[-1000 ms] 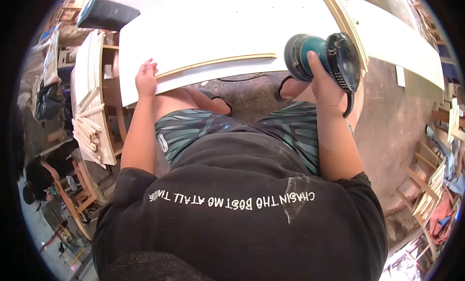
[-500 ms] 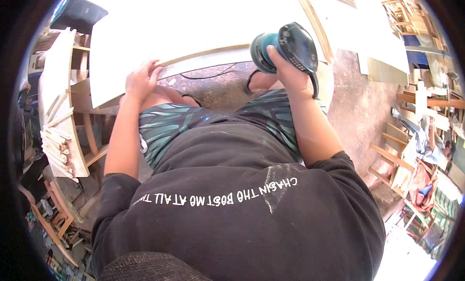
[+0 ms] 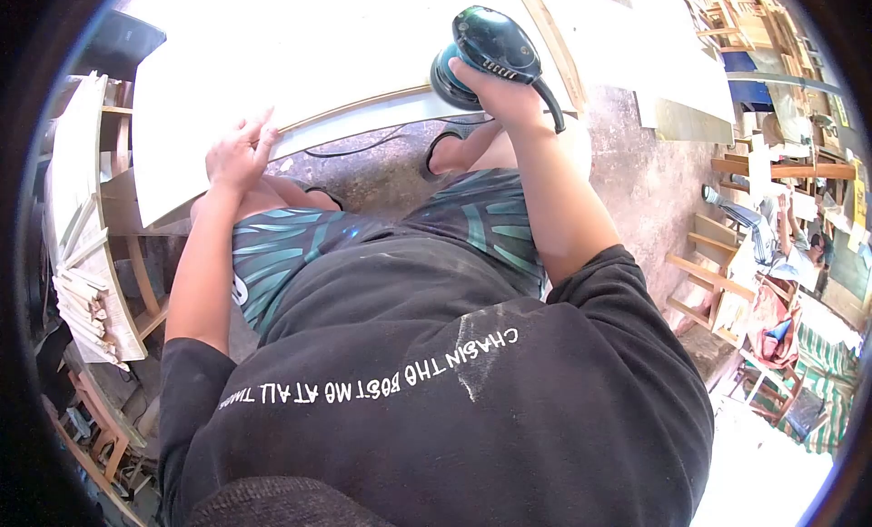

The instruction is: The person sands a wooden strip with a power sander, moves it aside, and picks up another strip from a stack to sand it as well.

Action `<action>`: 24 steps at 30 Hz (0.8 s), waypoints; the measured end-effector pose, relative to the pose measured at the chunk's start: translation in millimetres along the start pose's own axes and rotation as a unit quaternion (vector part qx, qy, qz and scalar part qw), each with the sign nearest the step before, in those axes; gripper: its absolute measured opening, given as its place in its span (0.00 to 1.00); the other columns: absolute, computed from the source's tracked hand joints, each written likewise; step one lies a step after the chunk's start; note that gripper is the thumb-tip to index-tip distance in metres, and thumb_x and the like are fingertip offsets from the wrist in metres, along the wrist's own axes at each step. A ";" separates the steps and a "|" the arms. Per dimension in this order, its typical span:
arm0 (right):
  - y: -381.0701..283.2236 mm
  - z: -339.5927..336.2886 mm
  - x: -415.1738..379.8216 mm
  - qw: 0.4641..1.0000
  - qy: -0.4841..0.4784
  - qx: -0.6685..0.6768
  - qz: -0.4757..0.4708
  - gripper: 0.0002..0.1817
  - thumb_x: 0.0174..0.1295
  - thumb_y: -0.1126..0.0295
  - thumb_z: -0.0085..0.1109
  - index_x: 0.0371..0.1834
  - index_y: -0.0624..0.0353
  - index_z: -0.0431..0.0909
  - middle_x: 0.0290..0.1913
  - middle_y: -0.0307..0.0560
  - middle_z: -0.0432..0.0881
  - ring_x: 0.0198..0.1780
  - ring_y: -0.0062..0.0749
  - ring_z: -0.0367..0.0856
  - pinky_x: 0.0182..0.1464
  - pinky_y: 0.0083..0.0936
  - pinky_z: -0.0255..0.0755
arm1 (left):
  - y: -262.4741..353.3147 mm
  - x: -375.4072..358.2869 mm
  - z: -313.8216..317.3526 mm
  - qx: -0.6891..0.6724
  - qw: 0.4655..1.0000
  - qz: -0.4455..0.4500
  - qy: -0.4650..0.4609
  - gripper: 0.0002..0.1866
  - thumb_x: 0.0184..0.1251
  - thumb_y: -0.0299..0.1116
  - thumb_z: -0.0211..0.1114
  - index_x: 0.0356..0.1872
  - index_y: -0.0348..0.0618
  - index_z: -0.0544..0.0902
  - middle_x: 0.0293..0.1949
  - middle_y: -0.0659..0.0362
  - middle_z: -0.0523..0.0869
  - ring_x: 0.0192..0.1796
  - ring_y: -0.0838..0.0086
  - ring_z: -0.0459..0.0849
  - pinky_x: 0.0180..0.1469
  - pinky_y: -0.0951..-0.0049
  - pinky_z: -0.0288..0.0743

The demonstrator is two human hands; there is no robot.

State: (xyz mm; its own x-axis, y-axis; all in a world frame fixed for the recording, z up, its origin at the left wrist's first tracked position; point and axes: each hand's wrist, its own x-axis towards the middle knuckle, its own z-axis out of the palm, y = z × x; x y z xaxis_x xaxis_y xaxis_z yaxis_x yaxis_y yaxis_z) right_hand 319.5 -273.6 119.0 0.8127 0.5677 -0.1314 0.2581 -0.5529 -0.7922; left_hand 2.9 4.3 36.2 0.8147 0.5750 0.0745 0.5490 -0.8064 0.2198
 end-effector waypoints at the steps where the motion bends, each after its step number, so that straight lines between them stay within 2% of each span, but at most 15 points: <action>1: 1.1 -0.1 2.8 1.000 -0.004 -0.009 0.004 0.38 0.58 0.48 0.82 0.68 0.58 0.83 0.63 0.50 0.88 0.65 0.37 0.84 0.70 0.34 0.74 | 0.8 1.3 -0.8 0.006 1.000 -0.001 -0.003 0.25 0.76 0.62 0.61 0.67 0.71 0.87 0.44 0.60 0.91 0.46 0.58 0.91 0.50 0.55 0.85; 7: 14.2 -2.6 14.7 0.999 -0.035 -0.003 -0.009 0.36 0.60 0.52 0.82 0.68 0.58 0.83 0.63 0.48 0.88 0.65 0.37 0.83 0.70 0.35 0.74 | -2.0 1.9 9.0 0.011 1.000 0.004 0.016 0.24 0.76 0.62 0.61 0.67 0.72 0.88 0.40 0.59 0.90 0.43 0.58 0.91 0.46 0.54 0.84; 10: 24.0 -7.0 25.8 0.999 -0.039 -0.029 -0.012 0.36 0.59 0.53 0.83 0.68 0.58 0.83 0.62 0.48 0.88 0.65 0.36 0.83 0.70 0.34 0.75 | 7.6 6.3 -8.6 -0.005 0.996 -0.042 -0.080 0.26 0.80 0.63 0.54 0.73 0.76 0.82 0.47 0.52 0.94 0.60 0.49 0.90 0.56 0.48 0.85; 16: 23.3 -9.8 28.4 0.996 -0.015 -0.071 -0.050 0.35 0.58 0.53 0.84 0.66 0.58 0.84 0.62 0.48 0.88 0.64 0.36 0.84 0.69 0.34 0.76 | -1.3 4.6 1.2 0.005 0.998 -0.013 -0.061 0.26 0.80 0.63 0.54 0.72 0.75 0.83 0.52 0.51 0.93 0.54 0.49 0.91 0.54 0.49 0.85; 17: 21.8 -10.0 30.2 0.997 -0.029 -0.065 -0.010 0.35 0.58 0.54 0.84 0.67 0.59 0.84 0.61 0.49 0.88 0.64 0.36 0.84 0.69 0.34 0.76 | -3.3 1.3 4.1 0.003 0.998 -0.018 -0.064 0.25 0.81 0.63 0.54 0.72 0.76 0.83 0.52 0.51 0.93 0.54 0.49 0.91 0.54 0.50 0.85; 20: 24.4 -6.1 34.5 0.998 -0.061 -0.007 -0.011 0.35 0.60 0.53 0.83 0.68 0.58 0.84 0.62 0.48 0.88 0.64 0.36 0.84 0.69 0.34 0.76 | 5.7 6.2 -6.8 -0.021 0.996 -0.037 -0.084 0.25 0.80 0.64 0.54 0.71 0.77 0.83 0.52 0.48 0.92 0.55 0.48 0.91 0.54 0.50 0.85; 23: 20.2 -1.5 34.3 0.997 -0.044 -0.061 -0.003 0.35 0.59 0.53 0.83 0.67 0.57 0.84 0.61 0.48 0.88 0.63 0.36 0.85 0.68 0.35 0.77 | 2.8 4.1 2.6 0.009 1.000 -0.001 -0.009 0.24 0.79 0.62 0.56 0.67 0.73 0.87 0.41 0.60 0.91 0.46 0.59 0.91 0.47 0.54 0.84; 24: 18.5 -1.6 33.9 0.998 -0.049 -0.047 -0.015 0.34 0.58 0.54 0.84 0.66 0.57 0.84 0.60 0.47 0.89 0.62 0.36 0.85 0.67 0.34 0.77 | 2.0 4.9 4.9 0.016 1.000 -0.001 -0.005 0.24 0.79 0.62 0.56 0.67 0.73 0.87 0.41 0.60 0.91 0.45 0.59 0.91 0.47 0.54 0.84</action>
State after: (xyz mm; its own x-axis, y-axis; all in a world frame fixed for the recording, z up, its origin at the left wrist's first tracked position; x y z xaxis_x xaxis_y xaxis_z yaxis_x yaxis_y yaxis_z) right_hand 352.6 -265.5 100.8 0.7499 0.6395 -0.1695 0.3332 -0.5864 -0.7383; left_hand 8.9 4.9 32.2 0.8154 0.5753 0.0649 0.5560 -0.8094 0.1890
